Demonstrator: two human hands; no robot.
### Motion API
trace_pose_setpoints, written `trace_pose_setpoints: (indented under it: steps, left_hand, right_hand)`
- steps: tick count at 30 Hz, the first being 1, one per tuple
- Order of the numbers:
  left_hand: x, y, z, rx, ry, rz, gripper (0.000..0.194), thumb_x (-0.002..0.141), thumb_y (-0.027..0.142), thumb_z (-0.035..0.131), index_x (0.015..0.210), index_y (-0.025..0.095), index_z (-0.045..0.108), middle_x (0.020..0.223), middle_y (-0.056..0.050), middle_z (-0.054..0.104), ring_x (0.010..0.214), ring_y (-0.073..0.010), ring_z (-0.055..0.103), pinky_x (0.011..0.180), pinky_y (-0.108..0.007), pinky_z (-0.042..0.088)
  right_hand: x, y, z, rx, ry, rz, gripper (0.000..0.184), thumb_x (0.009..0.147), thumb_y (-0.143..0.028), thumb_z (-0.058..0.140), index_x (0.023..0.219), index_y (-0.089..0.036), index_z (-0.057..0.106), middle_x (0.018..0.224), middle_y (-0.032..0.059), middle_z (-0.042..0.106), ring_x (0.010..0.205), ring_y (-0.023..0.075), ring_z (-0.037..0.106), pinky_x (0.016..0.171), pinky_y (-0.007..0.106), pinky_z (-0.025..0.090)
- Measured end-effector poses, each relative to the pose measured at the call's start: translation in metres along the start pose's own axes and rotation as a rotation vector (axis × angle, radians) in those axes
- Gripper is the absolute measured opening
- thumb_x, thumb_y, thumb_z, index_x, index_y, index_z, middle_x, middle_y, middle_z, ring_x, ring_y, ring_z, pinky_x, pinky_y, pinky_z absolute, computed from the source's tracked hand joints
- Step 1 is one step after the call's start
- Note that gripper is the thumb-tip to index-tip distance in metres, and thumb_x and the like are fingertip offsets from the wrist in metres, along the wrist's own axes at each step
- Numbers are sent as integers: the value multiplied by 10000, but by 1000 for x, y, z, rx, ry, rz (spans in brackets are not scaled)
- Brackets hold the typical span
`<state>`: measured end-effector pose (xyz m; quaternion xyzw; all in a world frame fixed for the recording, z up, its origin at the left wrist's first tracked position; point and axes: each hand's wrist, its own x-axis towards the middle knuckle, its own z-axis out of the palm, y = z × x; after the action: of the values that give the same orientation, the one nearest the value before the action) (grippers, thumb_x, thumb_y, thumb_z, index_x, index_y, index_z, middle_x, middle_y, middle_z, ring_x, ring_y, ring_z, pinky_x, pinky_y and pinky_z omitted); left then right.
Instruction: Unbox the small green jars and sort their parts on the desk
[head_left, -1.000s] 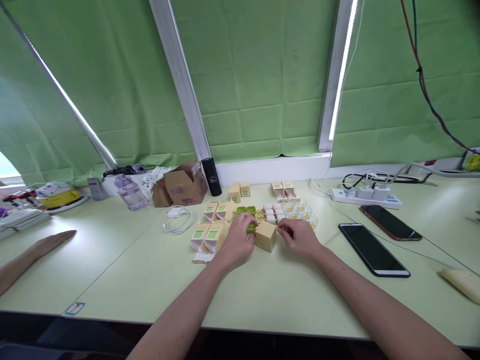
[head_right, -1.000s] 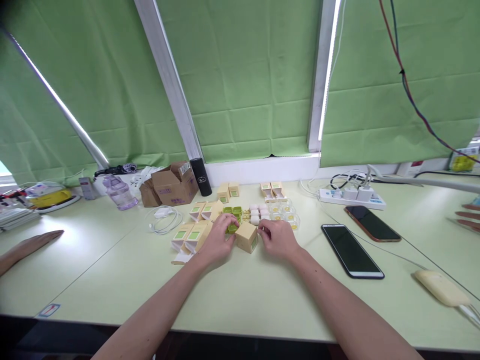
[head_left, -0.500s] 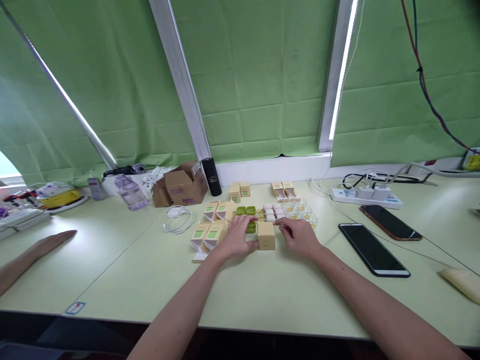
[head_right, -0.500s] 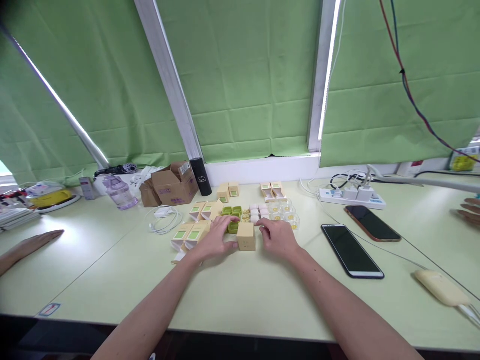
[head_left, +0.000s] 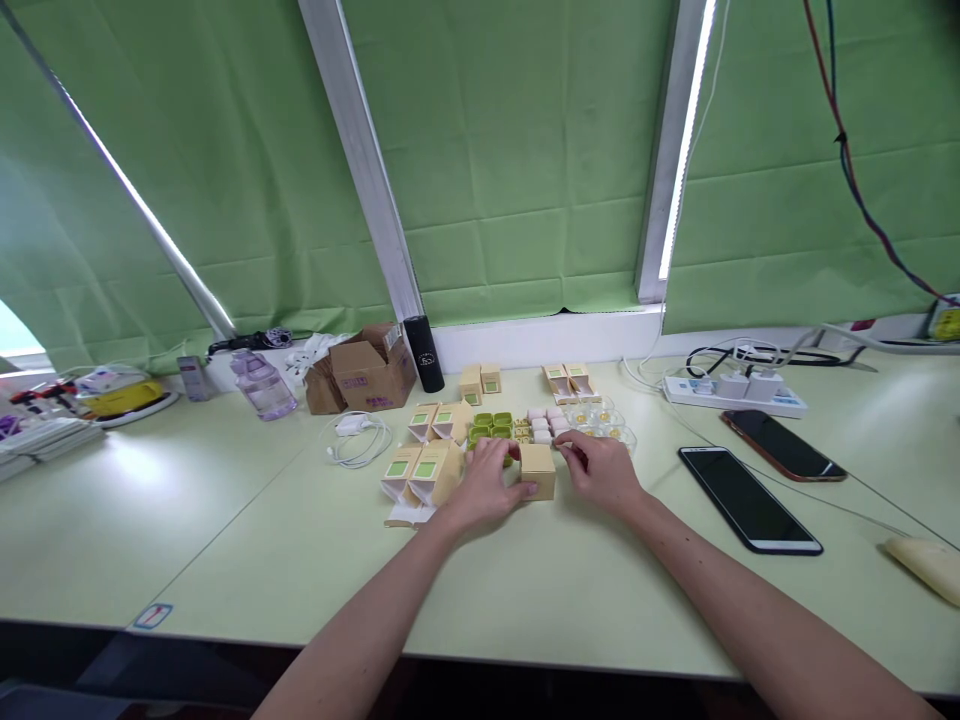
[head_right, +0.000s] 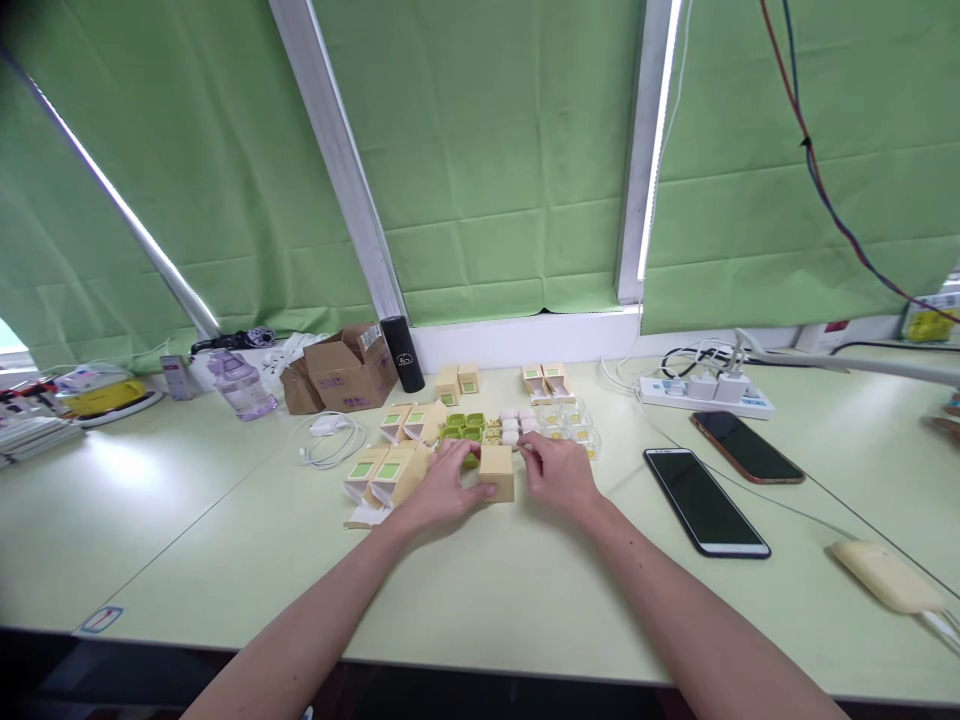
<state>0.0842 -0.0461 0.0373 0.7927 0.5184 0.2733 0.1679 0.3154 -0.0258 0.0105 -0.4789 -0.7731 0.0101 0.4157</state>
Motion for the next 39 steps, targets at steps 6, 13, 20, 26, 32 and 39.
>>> trace_pose_setpoints:
  steps: [6, 13, 20, 26, 32, 39]
  left_hand:
    - [-5, 11, 4, -44, 115, 88, 432, 769, 391, 830, 1093, 246, 583, 1140, -71, 610, 1087, -292, 561, 935, -448, 487]
    - [-5, 15, 3, -17, 249, 223, 469, 809, 328, 820, 1166, 248, 528, 1202, -81, 608, 1144, -286, 553, 971, -444, 462]
    - [-5, 9, 9, 172, 450, 389, 421, 855, 259, 741, 1211, 243, 515, 1227, -119, 609, 1179, -311, 574, 1009, -494, 438]
    - [-8, 10, 12, 349, 524, 473, 313, 902, 254, 679, 1163, 252, 505, 1170, -114, 618, 1116, -299, 604, 974, -510, 446]
    - [-8, 7, 16, 442, 551, 475, 279, 889, 159, 634, 1124, 253, 518, 1137, -104, 621, 1087, -289, 600, 948, -506, 460]
    - [-9, 11, 16, 543, 573, 486, 235, 887, 111, 574, 1076, 245, 532, 1076, -95, 629, 1032, -275, 607, 900, -483, 474]
  right_hand:
    - [-1, -5, -2, 48, 101, -5, 207, 940, -255, 516, 1020, -218, 703, 667, 8, 716, 589, 182, 641, 610, 287, 413]
    - [-2, -17, -9, 132, 192, -96, 141, 959, -271, 523, 1059, -208, 600, 817, 36, 685, 690, 175, 628, 618, 294, 441]
    - [-3, -28, -12, 205, 184, -191, 253, 924, -265, 554, 1167, -234, 490, 1093, 101, 647, 930, 239, 635, 675, 341, 519]
    - [-6, -34, -9, 255, 163, -269, 401, 899, -212, 557, 1277, -249, 430, 1275, 137, 593, 1122, 294, 601, 737, 400, 563]
    - [-8, -36, -6, 240, 124, -283, 536, 905, -192, 548, 1408, -253, 373, 1318, 146, 572, 1158, 312, 595, 808, 453, 590]
    - [-10, -36, -2, 230, 75, -247, 541, 909, -176, 530, 1415, -228, 345, 1298, 153, 580, 1113, 297, 633, 815, 440, 594]
